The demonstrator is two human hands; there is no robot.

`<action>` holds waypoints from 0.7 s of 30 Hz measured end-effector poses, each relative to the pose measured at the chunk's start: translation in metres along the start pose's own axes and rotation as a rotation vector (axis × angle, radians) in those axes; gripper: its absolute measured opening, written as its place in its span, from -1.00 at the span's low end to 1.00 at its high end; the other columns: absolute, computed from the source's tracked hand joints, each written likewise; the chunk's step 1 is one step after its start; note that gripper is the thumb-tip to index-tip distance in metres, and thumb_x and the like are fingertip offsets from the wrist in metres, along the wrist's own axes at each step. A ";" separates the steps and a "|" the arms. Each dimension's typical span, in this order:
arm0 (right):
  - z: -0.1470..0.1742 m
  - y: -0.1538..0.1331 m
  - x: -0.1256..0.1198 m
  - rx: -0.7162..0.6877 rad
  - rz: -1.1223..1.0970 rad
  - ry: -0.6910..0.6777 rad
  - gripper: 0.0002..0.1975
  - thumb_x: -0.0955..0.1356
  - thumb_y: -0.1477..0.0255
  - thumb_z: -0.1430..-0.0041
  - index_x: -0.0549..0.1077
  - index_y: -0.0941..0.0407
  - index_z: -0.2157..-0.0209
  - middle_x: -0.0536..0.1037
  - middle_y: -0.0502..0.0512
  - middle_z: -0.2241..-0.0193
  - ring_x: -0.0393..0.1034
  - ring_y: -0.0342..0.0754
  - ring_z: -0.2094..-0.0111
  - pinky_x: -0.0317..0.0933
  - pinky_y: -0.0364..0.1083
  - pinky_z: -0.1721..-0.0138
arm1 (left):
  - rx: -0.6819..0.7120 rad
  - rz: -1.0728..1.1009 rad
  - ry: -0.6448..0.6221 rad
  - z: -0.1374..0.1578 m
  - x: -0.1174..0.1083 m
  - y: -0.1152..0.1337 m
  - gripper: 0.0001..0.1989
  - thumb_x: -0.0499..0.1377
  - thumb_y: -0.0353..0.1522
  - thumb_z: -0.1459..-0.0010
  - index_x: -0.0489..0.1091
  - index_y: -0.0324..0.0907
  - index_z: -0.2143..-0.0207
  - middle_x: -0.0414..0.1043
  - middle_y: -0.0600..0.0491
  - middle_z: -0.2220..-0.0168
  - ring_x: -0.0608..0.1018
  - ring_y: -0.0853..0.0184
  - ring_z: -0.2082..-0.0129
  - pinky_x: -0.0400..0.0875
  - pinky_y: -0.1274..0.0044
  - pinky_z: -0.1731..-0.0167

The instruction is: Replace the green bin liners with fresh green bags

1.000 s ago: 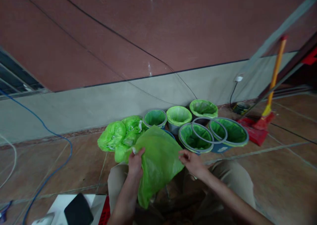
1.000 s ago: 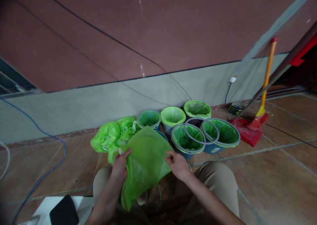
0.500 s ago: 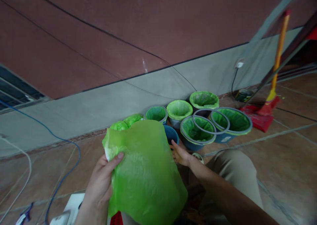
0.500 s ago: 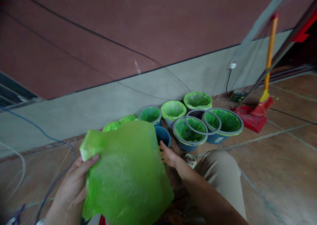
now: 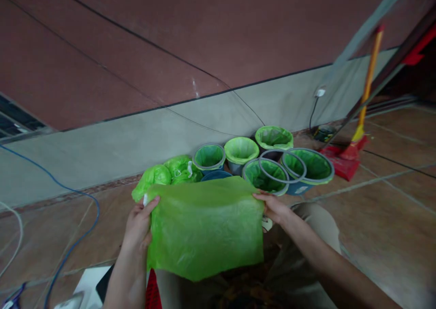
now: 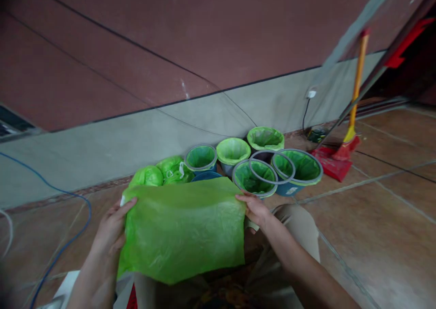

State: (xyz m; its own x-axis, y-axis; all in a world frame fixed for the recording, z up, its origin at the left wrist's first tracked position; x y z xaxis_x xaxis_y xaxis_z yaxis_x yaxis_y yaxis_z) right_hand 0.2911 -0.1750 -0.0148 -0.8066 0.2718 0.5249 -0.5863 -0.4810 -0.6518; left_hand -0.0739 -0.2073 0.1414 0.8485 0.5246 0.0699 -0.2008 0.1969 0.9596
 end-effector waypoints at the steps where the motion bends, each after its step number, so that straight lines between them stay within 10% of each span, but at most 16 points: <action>1: 0.003 -0.014 -0.004 -0.040 0.002 0.074 -0.62 0.49 0.59 0.14 0.47 0.09 0.21 0.63 0.02 0.40 0.52 -0.07 0.45 0.41 -0.12 0.39 | 0.006 0.024 -0.009 -0.006 0.000 -0.003 -0.58 0.42 -0.38 0.31 0.51 -0.23 0.28 0.57 0.08 0.46 0.57 0.33 0.53 0.49 0.54 0.44; 8: 0.031 -0.091 -0.012 -0.275 0.150 0.065 -0.56 0.51 0.52 0.13 0.53 0.08 0.12 0.63 0.01 0.39 0.50 -0.14 0.44 0.38 -0.19 0.39 | 0.097 0.031 -0.103 -0.030 0.004 -0.013 -0.26 0.44 -0.37 0.29 0.41 -0.17 -0.05 0.58 0.11 0.38 0.56 0.38 0.41 0.42 0.58 0.33; 21: 0.033 -0.131 -0.020 -0.568 0.841 -0.103 -0.38 0.54 0.32 0.27 0.52 0.07 0.05 0.62 0.09 0.28 0.49 0.02 0.33 0.40 -0.05 0.33 | 0.241 -0.233 -0.312 -0.015 0.019 0.020 -0.45 0.37 -0.33 0.21 0.52 -0.24 0.07 0.59 0.03 0.33 0.55 0.35 0.38 0.39 0.56 0.32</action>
State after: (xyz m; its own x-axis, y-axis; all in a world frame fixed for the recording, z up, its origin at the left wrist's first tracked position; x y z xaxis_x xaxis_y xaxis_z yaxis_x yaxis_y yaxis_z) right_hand 0.3868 -0.1453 0.0780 -0.9788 -0.0579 -0.1962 0.1971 -0.0093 -0.9803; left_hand -0.0695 -0.1808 0.1573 0.9719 0.2074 -0.1117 0.1007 0.0627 0.9929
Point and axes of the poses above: each hand's wrist, its own z-axis away from the middle knuckle, its own x-axis out of the palm, y = z × x, the point moved 3 cm from there along -z, towards the middle knuckle
